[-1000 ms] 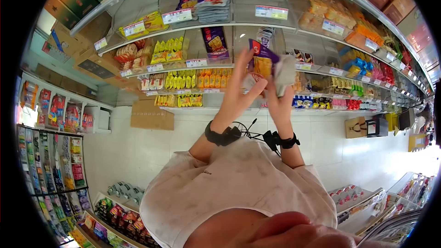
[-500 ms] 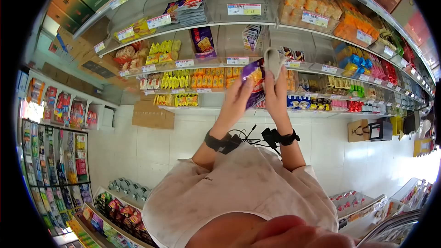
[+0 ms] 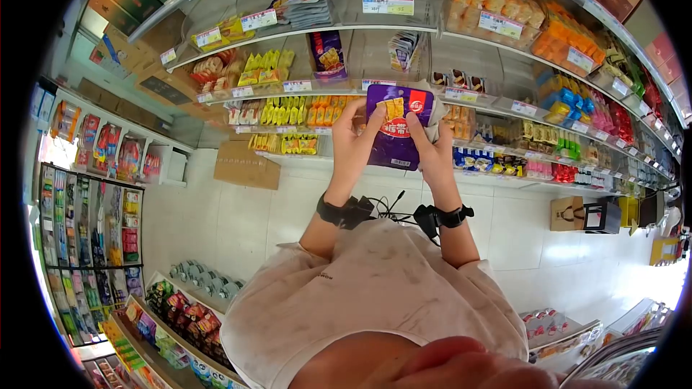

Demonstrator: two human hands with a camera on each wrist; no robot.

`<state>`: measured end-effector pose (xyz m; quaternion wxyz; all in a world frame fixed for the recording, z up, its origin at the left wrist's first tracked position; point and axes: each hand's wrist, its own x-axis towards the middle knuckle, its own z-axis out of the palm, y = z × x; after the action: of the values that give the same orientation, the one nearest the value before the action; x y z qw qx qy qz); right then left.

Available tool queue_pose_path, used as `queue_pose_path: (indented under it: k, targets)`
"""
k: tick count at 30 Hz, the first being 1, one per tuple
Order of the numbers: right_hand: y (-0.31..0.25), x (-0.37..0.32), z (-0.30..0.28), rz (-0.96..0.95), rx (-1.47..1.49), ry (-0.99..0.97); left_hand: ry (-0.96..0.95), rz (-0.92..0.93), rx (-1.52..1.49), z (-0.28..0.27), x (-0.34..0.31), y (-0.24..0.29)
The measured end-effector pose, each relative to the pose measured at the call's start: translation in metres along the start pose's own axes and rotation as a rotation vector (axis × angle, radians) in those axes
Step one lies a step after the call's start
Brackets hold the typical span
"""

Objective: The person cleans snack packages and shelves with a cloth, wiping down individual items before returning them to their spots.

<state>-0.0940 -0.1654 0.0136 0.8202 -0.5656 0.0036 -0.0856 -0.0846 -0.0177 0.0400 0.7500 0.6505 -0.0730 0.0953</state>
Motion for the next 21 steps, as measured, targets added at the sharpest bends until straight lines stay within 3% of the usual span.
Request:
queue_pose_path:
  k: [3,4,5,6,7,8,11,14,19,21]
  targets:
    - [-0.007,0.001,-0.002,-0.229,-0.313,0.032,0.012,0.077,0.195,-0.005,0.000,-0.006]
    - [-0.013,0.002,0.002,-0.329,-0.453,0.039,-0.042,-0.080,0.002,-0.007,0.002,-0.010]
    - [-0.020,0.001,0.007,-0.585,-0.575,-0.003,-0.095,-0.240,-0.190,-0.010,0.004,-0.015]
    - [-0.020,0.000,0.011,-0.640,-0.683,-0.124,-0.145,-0.400,-0.383,-0.011,0.006,-0.010]
    - [-0.019,-0.002,0.015,-0.694,-0.790,-0.248,-0.311,-0.490,-0.469,-0.015,0.007,-0.003]
    - [-0.018,-0.004,0.020,-0.746,-0.895,-0.375,-0.276,-0.476,-0.483,-0.017,0.007,0.005]
    - [-0.008,-0.015,0.041,-0.734,-0.873,-0.487,-0.190,-0.436,-0.494,-0.026,0.007,0.014]
    - [0.006,-0.007,0.056,-0.710,-0.930,-0.392,-0.120,-0.415,-0.452,-0.032,0.008,-0.011]
    - [0.028,0.031,0.086,-0.669,-0.722,0.027,-0.137,-0.165,-0.154,-0.045,0.011,0.007]
    - [0.031,0.036,0.079,-0.200,-0.496,-0.001,-0.084,-0.179,-0.070,-0.064,0.016,0.009]
